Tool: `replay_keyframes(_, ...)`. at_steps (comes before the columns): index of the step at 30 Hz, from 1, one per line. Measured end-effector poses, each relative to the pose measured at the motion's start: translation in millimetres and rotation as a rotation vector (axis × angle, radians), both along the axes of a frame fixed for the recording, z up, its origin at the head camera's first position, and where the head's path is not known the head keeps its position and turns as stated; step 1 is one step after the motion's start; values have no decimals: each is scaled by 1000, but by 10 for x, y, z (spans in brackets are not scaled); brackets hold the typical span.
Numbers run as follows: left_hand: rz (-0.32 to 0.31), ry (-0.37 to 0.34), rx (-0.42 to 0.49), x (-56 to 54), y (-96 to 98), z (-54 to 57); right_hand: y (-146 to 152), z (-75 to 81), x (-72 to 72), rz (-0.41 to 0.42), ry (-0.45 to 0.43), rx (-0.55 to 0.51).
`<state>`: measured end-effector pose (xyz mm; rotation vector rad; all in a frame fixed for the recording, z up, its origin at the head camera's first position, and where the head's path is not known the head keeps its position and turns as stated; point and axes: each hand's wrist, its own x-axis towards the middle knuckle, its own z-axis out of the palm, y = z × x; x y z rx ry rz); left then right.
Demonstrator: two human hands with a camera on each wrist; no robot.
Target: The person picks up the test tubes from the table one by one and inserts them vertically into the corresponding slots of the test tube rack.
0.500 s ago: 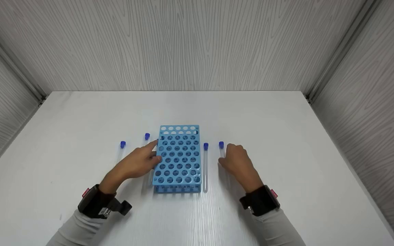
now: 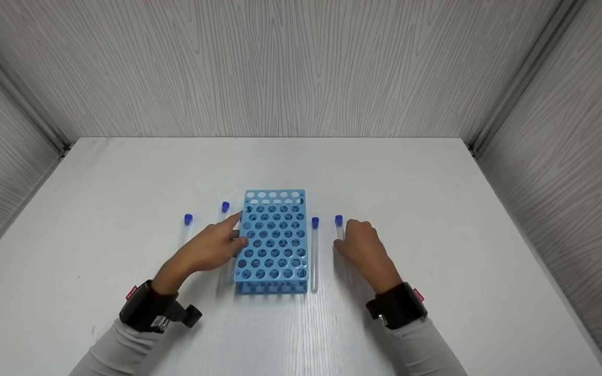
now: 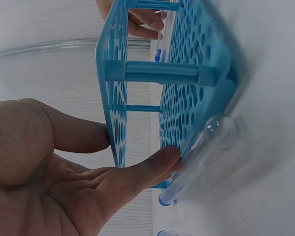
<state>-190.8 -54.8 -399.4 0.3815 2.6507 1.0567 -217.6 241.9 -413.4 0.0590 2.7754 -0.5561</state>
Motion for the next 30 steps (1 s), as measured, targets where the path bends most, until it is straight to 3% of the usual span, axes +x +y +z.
replay_keyframes(7, -5, -1, 4, -6, -6, 3, -20, -4, 10, -23, -21, -27)
replay_keyframes(30, -14, 7, 5, -6, -8, 11, -4, -41, 22, 13, 73, 4)
